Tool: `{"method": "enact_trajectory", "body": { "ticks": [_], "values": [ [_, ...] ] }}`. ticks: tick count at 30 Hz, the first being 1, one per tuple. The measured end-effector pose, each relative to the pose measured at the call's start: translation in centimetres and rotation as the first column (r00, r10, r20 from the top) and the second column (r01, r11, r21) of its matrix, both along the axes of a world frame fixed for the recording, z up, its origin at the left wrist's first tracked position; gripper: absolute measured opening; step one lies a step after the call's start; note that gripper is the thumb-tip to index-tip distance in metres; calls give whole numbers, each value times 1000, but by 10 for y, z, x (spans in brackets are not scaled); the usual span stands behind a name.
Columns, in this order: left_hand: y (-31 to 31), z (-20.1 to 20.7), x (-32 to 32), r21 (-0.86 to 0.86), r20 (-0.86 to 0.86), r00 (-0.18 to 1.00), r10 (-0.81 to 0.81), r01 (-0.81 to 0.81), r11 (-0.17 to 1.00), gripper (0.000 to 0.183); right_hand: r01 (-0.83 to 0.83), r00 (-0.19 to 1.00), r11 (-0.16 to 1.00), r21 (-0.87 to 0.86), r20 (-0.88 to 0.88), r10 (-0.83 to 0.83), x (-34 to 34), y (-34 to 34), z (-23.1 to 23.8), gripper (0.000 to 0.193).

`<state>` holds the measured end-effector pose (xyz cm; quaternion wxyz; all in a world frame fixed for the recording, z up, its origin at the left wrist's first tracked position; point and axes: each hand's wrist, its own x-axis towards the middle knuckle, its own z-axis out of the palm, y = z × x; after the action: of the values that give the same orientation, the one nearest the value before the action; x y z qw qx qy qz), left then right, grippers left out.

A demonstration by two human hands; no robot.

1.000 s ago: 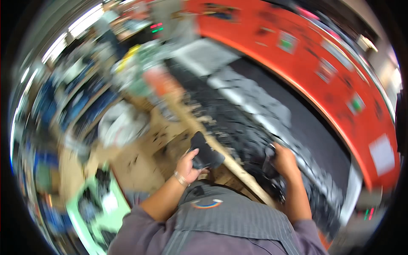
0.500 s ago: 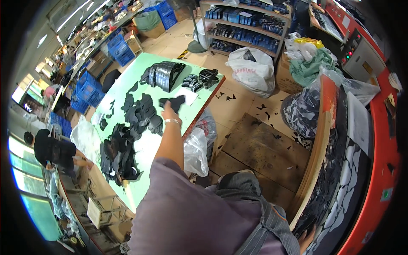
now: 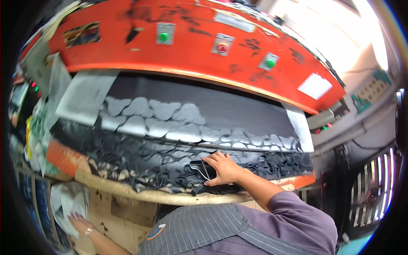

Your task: Using a die cutting machine to cut out shoe components from a sheet of leather.

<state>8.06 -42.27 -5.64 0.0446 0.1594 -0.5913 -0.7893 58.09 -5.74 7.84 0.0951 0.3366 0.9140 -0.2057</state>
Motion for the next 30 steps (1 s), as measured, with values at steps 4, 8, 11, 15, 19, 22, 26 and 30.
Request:
{"method": "enact_trajectory", "body": {
  "ticks": [4,8,11,15,19,22,26,30],
  "values": [
    [212,117,-2,-322,-334,802,-496,397,859,50,224,931,966,126,-321,-174,28,38,19,95],
    [372,139,103,-494,-404,446,-799,629,601,45,395,889,897,197,-330,-319,32,107,28,96],
    [448,112,193,-554,-420,92,-903,762,336,39,408,892,887,216,-300,-338,15,145,14,93],
    [469,114,308,-619,-77,-207,-975,777,-116,43,391,900,894,220,-296,-321,9,163,9,90],
    [415,85,356,-993,82,-538,-839,31,-117,66,444,773,896,1,-506,-383,27,163,36,84],
    [367,116,357,-961,265,-773,-577,-165,-220,61,453,642,855,-254,-572,-510,56,163,61,85],
    [326,133,318,-690,474,-861,-184,-233,-685,60,450,739,893,16,-568,-362,48,158,78,83],
    [378,167,320,-803,93,-655,-750,396,-446,51,407,871,873,267,-401,-284,32,168,20,86]
  ]
}}
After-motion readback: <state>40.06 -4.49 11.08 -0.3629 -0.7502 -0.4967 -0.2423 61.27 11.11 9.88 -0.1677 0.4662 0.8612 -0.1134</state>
